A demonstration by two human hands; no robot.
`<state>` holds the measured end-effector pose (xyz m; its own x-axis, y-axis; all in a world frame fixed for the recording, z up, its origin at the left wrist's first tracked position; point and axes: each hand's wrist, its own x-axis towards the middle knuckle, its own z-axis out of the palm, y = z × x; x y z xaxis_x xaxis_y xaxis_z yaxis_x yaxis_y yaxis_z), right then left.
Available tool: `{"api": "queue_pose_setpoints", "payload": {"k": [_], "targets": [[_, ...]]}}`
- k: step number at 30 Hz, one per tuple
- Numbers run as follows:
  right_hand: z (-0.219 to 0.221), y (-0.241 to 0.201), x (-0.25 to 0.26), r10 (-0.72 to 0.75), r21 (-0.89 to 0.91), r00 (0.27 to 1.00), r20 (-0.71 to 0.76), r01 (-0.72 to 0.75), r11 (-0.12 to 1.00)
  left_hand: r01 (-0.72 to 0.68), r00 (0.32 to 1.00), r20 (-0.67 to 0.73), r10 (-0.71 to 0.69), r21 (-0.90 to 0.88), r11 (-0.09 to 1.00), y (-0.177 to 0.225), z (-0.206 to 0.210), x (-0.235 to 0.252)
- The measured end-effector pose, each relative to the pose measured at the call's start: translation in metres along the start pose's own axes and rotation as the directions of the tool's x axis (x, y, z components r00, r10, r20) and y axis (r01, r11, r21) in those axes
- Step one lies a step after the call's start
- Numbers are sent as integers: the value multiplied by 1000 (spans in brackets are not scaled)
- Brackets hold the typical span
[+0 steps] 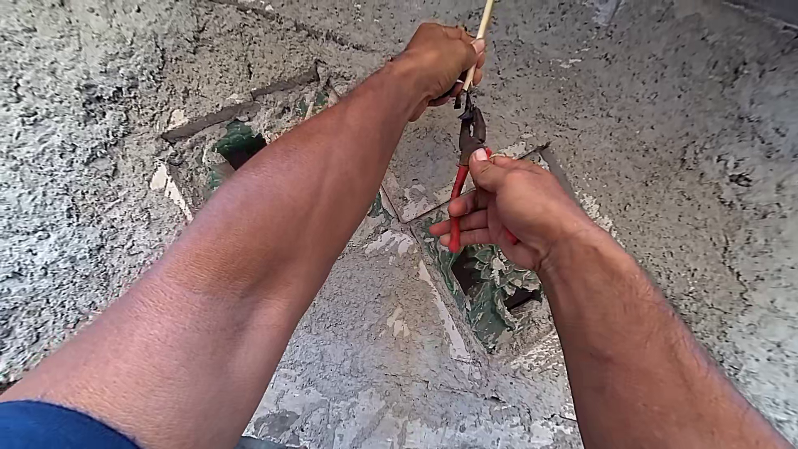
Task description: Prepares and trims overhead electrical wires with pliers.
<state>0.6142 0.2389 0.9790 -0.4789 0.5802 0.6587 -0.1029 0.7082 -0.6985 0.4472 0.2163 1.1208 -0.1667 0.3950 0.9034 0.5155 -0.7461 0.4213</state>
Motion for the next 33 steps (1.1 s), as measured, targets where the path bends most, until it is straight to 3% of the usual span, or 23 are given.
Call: {"api": "queue_pose_setpoints", "payload": {"k": [6, 11, 14, 17, 19, 24, 28, 33], "targets": [[4, -2, 4, 18, 100, 999, 36, -21, 995, -11, 1000, -3, 11, -35, 999, 0, 1, -1], [10, -4, 8, 5, 118, 999, -37, -1, 993, -27, 1000, 0, 27, -29, 999, 0, -1, 0], [18, 3, 10, -37, 48, 993, -108, 42, 998, -23, 1000, 1, 23, -33, 999, -1, -2, -1], [20, 14, 13, -135, -148, 980, -144, 114, 982, -9, 1000, -3, 9, -21, 1000, -2, -3, -4], [17, 20, 13, -235, -358, 959, -160, 165, 919, 4, 1000, -6, -4, -9, 1000, -1, -4, -4], [6, 14, 2, -389, -818, 906, -167, 93, 568, 53, 999, -6, -52, 22, 998, 5, -3, -2], [1, 15, 1, -450, -931, 876, -174, 3, 365, 121, 992, -25, -121, 3, 993, 14, 3, -4], [-8, 13, -9, -489, -964, 855, -172, -45, 262, 169, 984, -40, -171, -45, 985, 20, 11, -5]]}}
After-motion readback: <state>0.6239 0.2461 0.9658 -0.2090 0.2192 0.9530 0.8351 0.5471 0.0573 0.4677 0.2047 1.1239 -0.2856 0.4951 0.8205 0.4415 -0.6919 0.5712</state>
